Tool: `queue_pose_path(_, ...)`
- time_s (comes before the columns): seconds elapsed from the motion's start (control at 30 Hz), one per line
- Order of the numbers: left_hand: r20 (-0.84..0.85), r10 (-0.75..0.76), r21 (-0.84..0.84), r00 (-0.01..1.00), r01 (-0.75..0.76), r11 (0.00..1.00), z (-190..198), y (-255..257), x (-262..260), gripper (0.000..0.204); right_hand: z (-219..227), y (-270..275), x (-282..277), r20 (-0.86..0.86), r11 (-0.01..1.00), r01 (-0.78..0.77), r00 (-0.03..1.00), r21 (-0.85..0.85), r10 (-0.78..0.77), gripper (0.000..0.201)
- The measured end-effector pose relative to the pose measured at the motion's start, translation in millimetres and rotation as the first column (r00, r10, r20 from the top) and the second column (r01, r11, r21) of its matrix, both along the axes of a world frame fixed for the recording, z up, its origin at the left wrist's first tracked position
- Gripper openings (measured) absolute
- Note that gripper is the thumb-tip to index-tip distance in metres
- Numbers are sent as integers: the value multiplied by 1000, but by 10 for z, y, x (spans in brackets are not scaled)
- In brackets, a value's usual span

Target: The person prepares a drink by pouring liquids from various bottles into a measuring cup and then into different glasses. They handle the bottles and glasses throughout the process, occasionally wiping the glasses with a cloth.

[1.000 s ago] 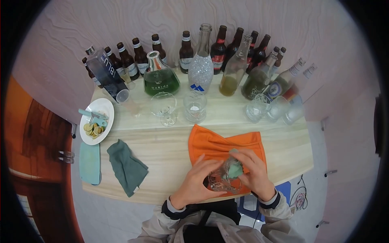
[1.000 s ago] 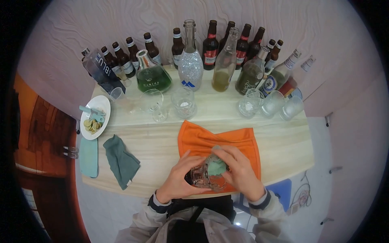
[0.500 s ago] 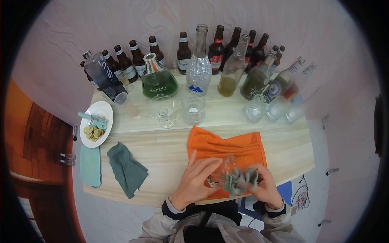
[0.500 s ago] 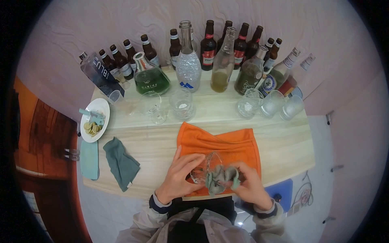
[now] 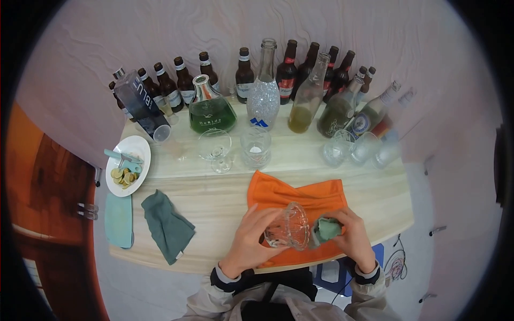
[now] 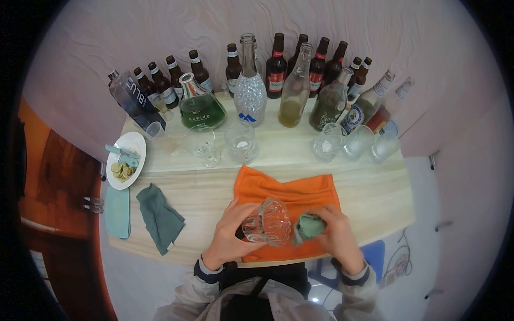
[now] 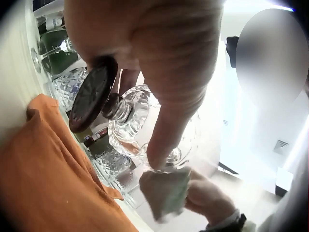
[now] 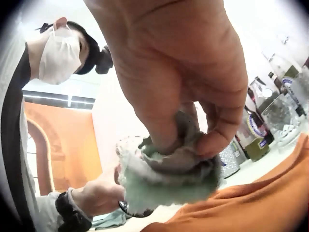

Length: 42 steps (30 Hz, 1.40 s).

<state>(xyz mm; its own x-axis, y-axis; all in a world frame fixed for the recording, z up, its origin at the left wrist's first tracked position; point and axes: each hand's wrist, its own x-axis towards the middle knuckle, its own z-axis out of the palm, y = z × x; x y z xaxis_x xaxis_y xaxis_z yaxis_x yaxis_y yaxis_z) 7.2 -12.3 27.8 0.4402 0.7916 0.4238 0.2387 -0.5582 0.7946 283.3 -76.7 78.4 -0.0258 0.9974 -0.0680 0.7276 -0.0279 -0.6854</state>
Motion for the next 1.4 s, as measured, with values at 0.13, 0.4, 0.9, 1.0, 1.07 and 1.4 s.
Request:
queue_pose_path(0.13, 76, -39, -57, 996, 43, 997, 21, 13, 25, 79, 41, -27, -8, 207, 986, -89, 977, 144, 58, 74)
queue_pose_path(0.4, 120, -53, -60, 991, 61, 996, 8, -34, 28, 80, 237, 260, -485, -147, 943, -289, 938, 164, 313, 106)
queue_pose_path(0.9, 32, 219, -124, 975, -213, 969, -281, -17, -424, 75, 68, 1478, -200, 313, 886, -164, 949, 435, 22, 98)
queue_pose_path(1.0, 37, 232, -133, 972, -225, 965, -315, -24, -463, 71, -62, 1789, -76, 363, 905, -129, 931, 405, -30, 98)
queue_pose_path(1.07, 36, 236, -135, 971, -229, 964, -325, -30, -484, 69, -73, 1890, -75, 375, 924, -93, 925, 371, -57, 98)
queue_pose_path(1.4, -14, 253, -147, 967, -252, 956, -428, 507, -177, 81, -120, 1740, -27, 290, 822, -148, 957, 550, -21, 81)
